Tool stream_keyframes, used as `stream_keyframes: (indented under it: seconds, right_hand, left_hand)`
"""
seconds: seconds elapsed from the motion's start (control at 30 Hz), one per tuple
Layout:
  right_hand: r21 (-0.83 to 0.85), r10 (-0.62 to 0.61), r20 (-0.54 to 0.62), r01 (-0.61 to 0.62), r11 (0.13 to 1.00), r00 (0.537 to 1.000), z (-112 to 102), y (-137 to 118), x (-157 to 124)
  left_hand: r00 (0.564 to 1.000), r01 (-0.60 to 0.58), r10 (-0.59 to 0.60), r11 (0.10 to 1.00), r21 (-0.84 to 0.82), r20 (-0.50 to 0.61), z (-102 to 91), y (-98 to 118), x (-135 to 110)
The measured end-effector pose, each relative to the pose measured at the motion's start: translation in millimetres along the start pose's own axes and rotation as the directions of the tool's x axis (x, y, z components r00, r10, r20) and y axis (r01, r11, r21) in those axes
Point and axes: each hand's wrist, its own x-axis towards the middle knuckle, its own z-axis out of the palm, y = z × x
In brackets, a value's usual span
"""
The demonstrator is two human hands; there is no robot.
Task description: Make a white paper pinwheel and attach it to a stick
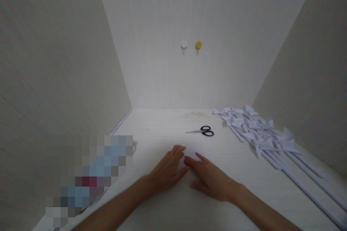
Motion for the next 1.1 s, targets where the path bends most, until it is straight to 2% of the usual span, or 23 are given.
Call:
stream_keyframes:
  seconds: [0.13, 0.23, 0.33, 0.47, 0.67, 0.8, 0.9, 1.0, 1.07, 1.1]
  right_hand:
    - [0.104, -0.005, 0.011, 0.003, 0.995, 1.0, -5.7, -7.4, -1.4]
    - [0.188, 0.02, -0.017, -0.016, 0.982, 1.0, -5.2, -0.4, -2.7]
    - [0.219, 0.11, -0.085, -0.089, 0.972, 0.99, 0.1, 15.0, -3.3]
    - [0.086, 0.21, -0.197, -0.197, 0.977, 0.958, 7.0, 37.1, -2.5]
    - [-0.103, 0.157, -0.177, -0.177, 0.979, 0.972, 7.5, 44.1, 0.5]
    - [-0.207, 0.049, -0.162, -0.083, 0.975, 0.986, 10.9, 44.9, -1.8]
    - [-0.203, 0.027, -0.157, -0.059, 0.977, 0.987, 12.4, 46.3, -5.0]
    - [-0.102, 0.083, -0.179, -0.102, 0.989, 0.98, 9.6, 44.1, -6.9]
    - [0.046, 0.157, -0.249, -0.15, 0.988, 0.956, 7.3, 41.2, -6.3]
    - [0.145, 0.215, -0.299, -0.179, 0.973, 0.929, 6.7, 39.8, -5.3]
  left_hand:
    - [1.0, 0.011, -0.011, 0.999, -0.038, 0.0, -1.1, -3.5, 0.0]
    - [0.998, -0.006, 0.007, 1.0, -0.011, 0.067, -5.2, -7.8, -0.1]
    - [0.983, -0.028, 0.018, 0.998, 0.049, 0.181, -8.7, -12.5, -0.3]
    - [0.942, -0.11, 0.071, 0.989, 0.103, 0.328, -10.9, -13.3, 0.5]
    - [0.914, -0.133, 0.055, 0.977, 0.167, 0.403, -10.5, -8.1, -0.6]
    - [0.937, -0.073, -0.004, 0.975, 0.208, 0.348, -4.9, -7.5, -2.7]
    - [0.961, -0.026, -0.03, 0.98, 0.195, 0.275, 0.0, -7.4, -4.2]
    - [0.981, 0.05, -0.069, 0.993, 0.106, 0.183, 3.2, -9.7, -4.7]
    - [0.983, 0.171, -0.168, 0.985, -0.024, 0.072, 4.6, -14.4, -3.1]
    - [0.972, 0.235, -0.236, 0.964, -0.122, 0.004, 5.3, -17.6, -1.5]
